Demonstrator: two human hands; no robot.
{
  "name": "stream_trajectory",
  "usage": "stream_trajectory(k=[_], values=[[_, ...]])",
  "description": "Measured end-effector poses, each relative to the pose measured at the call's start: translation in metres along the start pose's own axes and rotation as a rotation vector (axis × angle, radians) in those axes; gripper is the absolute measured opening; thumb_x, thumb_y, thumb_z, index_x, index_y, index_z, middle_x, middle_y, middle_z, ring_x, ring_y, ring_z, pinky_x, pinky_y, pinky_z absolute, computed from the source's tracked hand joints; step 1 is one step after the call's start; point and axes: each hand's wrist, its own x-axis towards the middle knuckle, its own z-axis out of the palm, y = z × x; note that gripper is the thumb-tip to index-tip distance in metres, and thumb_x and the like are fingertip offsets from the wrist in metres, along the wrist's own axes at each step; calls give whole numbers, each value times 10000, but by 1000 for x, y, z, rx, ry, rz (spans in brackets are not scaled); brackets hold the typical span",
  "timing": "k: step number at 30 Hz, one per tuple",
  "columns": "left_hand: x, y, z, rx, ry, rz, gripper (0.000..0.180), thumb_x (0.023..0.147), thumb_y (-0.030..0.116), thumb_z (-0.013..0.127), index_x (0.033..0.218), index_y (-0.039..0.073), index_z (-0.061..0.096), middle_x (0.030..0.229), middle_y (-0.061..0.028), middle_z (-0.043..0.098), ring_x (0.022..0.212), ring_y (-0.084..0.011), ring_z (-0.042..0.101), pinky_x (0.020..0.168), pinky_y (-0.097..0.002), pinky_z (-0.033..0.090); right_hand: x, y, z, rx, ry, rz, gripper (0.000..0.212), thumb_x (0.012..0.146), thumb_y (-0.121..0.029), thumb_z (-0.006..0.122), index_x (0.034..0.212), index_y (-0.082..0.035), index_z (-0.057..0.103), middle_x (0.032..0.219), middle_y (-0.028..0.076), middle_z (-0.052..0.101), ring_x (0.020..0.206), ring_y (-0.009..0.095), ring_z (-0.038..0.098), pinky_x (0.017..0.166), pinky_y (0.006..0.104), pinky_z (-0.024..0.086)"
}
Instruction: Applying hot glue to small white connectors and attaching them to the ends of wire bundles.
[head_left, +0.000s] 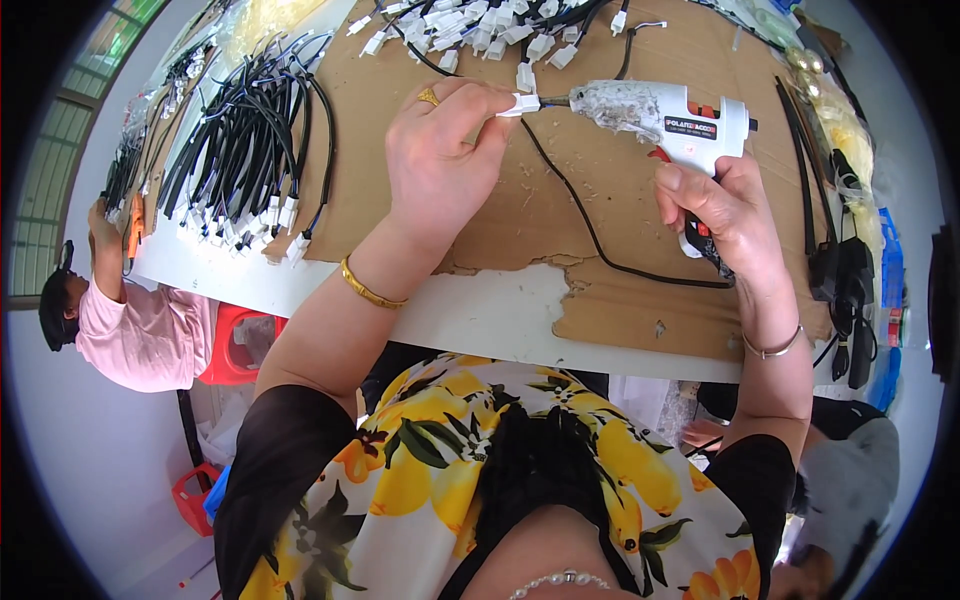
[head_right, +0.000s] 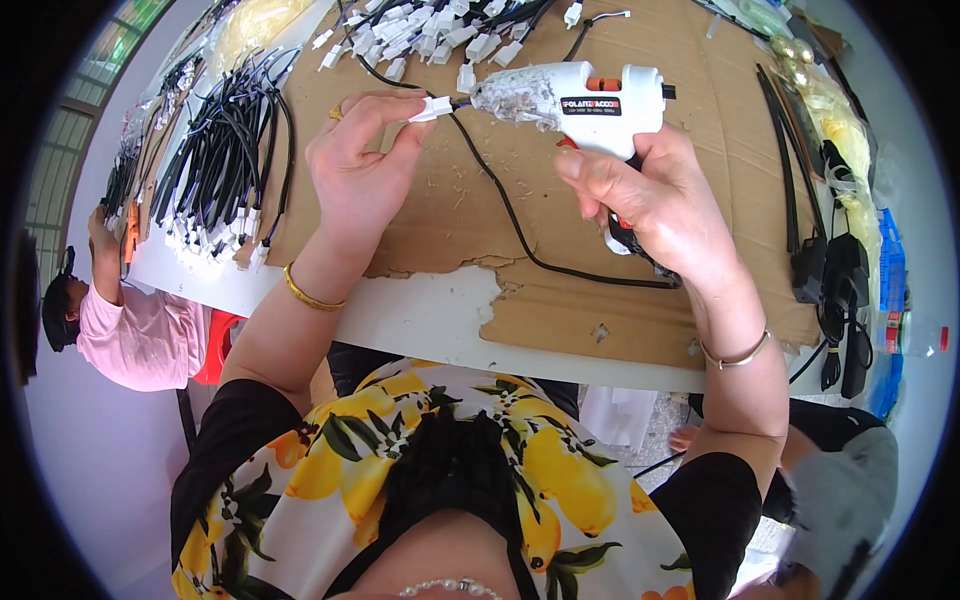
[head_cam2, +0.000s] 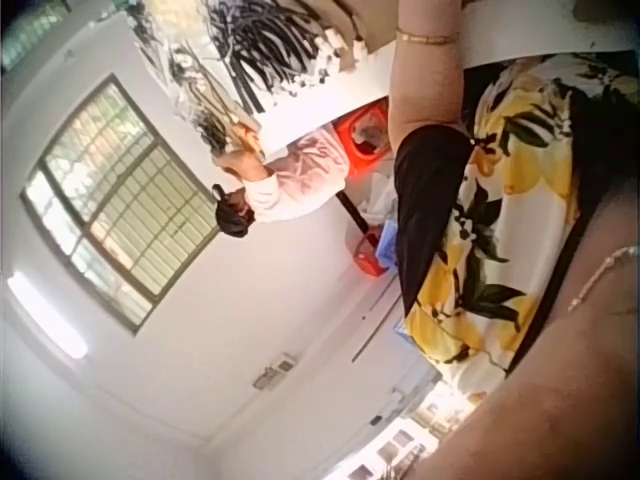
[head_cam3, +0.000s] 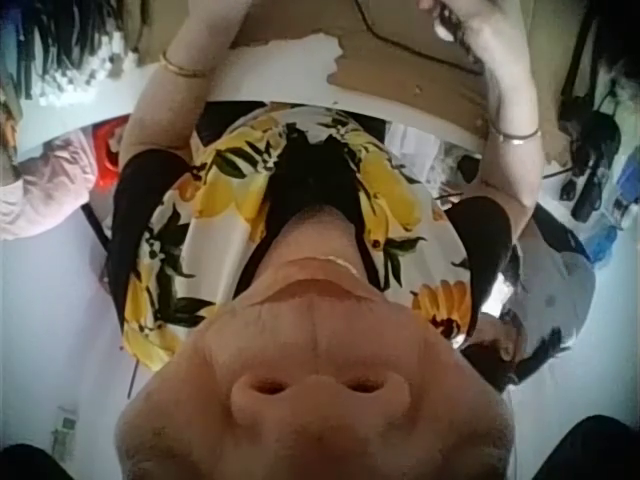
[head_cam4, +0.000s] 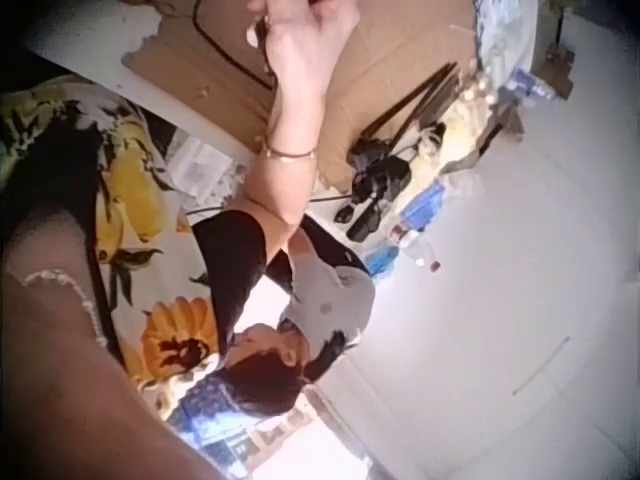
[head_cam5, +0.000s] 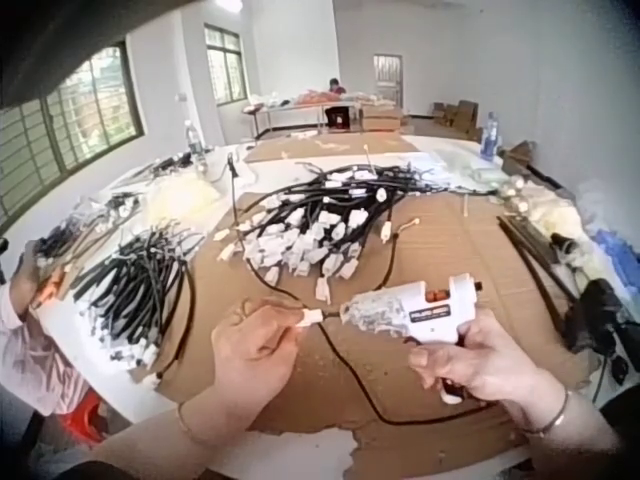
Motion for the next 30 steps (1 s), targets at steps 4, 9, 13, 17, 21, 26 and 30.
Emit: stream_trajectory(k=[4, 9, 13, 17, 21, 26, 30], values=[[0, 1, 0, 0, 3, 2, 146, 649, -47, 676, 760, 26, 616, 805, -85, 652, 710, -158, 608, 630, -231, 460, -1, -2, 2, 5, 14, 4, 225, 802, -203, 550, 655, -34, 547, 549, 11, 511, 494, 72, 461, 463, 206, 351], [-2, -3, -1, -18, 9, -16, 147, 646, -44, 681, 760, 26, 621, 804, -81, 652, 708, -155, 604, 629, -228, 460, 2, -3, 3, -10, 9, -4, 223, 802, -205, 550, 656, -36, 550, 549, 11, 511, 495, 73, 462, 464, 207, 350], [1, -4, 6, -63, 85, 13, 156, 611, -17, 676, 713, 64, 591, 702, -68, 614, 638, -225, 570, 605, -300, 447, -1, -3, 1, -25, 12, 23, 231, 806, -215, 547, 661, -35, 551, 550, 11, 509, 499, 73, 463, 468, 210, 351], [-1, -1, 8, -76, 46, -57, 155, 621, -7, 688, 734, 57, 604, 742, -76, 631, 677, -222, 589, 630, -300, 460, -2, 0, -5, -67, 13, 4, 236, 806, -235, 551, 704, -22, 558, 561, 9, 511, 515, 73, 467, 473, 211, 350], [-2, 7, 1, -68, 17, -150, 152, 661, -6, 699, 788, 30, 623, 783, -73, 642, 703, -156, 592, 655, -255, 461, 3, -5, -7, 16, -85, 84, 266, 761, -199, 636, 908, 13, 573, 649, 6, 541, 563, 63, 500, 496, 201, 378], [-3, 8, 1, -95, -6, -209, 147, 687, 0, 689, 821, 15, 630, 775, -54, 628, 675, -118, 567, 642, -219, 449, 4, 1, -5, 14, -60, 39, 179, 775, -174, 607, 764, 0, 564, 601, 0, 519, 528, 58, 464, 478, 209, 350], [-6, 2, 1, -278, -66, -427, 152, 714, 10, 671, 860, 15, 628, 778, -27, 621, 687, -75, 547, 642, -192, 437, 0, -4, -2, 80, -13, -47, 236, 794, -217, 575, 774, 18, 572, 592, 6, 513, 535, 73, 477, 496, 230, 375]])
